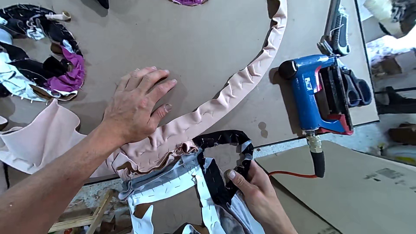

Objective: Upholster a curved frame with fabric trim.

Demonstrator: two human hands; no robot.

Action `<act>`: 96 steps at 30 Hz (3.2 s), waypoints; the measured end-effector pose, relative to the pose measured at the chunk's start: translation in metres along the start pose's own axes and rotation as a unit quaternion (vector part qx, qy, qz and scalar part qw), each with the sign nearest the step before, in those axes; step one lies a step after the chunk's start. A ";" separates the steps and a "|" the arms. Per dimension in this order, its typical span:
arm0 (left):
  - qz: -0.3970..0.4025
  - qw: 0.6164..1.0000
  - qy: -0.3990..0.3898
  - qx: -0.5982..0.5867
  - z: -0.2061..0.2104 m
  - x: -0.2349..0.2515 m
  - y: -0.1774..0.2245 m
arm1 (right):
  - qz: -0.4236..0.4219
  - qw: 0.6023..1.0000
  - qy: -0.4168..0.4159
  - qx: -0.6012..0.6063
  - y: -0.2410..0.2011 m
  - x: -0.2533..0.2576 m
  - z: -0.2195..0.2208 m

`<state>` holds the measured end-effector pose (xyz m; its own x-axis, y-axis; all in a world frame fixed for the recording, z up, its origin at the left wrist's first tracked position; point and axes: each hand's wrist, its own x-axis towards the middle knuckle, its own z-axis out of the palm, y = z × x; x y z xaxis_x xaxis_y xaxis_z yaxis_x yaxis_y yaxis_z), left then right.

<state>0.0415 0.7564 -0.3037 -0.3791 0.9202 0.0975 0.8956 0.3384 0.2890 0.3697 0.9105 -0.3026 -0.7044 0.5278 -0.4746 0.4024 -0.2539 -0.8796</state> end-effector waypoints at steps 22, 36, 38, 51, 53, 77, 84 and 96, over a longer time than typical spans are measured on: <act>0.001 1.000 -0.020 0.018 0.001 0.001 0.007 | 0.101 0.989 -0.011 -0.105 -0.016 0.004 0.000; -0.003 1.000 0.008 -0.006 -0.002 0.003 0.004 | 0.067 0.997 0.022 -0.034 -0.011 0.003 0.012; 0.001 1.000 0.003 -0.003 -0.002 0.002 0.006 | 0.066 0.997 0.013 -0.043 -0.012 0.004 0.008; 0.354 0.892 -0.213 -0.182 0.031 0.134 0.136 | 0.070 0.997 -0.004 -0.019 -0.004 0.005 0.009; 0.389 0.875 -0.265 -0.116 0.039 0.135 0.139 | 0.064 0.998 -0.001 -0.025 -0.005 0.005 0.009; 0.390 0.811 -0.398 -0.180 0.026 0.145 0.141 | -0.065 0.844 0.161 -0.508 -0.116 0.046 -0.113; 0.379 0.812 -0.410 -0.170 0.023 0.146 0.140 | -0.100 0.735 0.211 -0.637 -0.117 0.146 -0.095; 0.393 0.811 -0.403 -0.159 0.027 0.147 0.142 | -0.121 0.836 0.239 -0.479 -0.049 0.001 -0.079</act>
<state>0.1197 0.9450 -0.2737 0.6711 0.6992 -0.2463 0.6317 -0.3655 0.6836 0.3952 0.9873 -0.2579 -0.6114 0.7911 -0.0186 0.7270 0.5522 -0.4082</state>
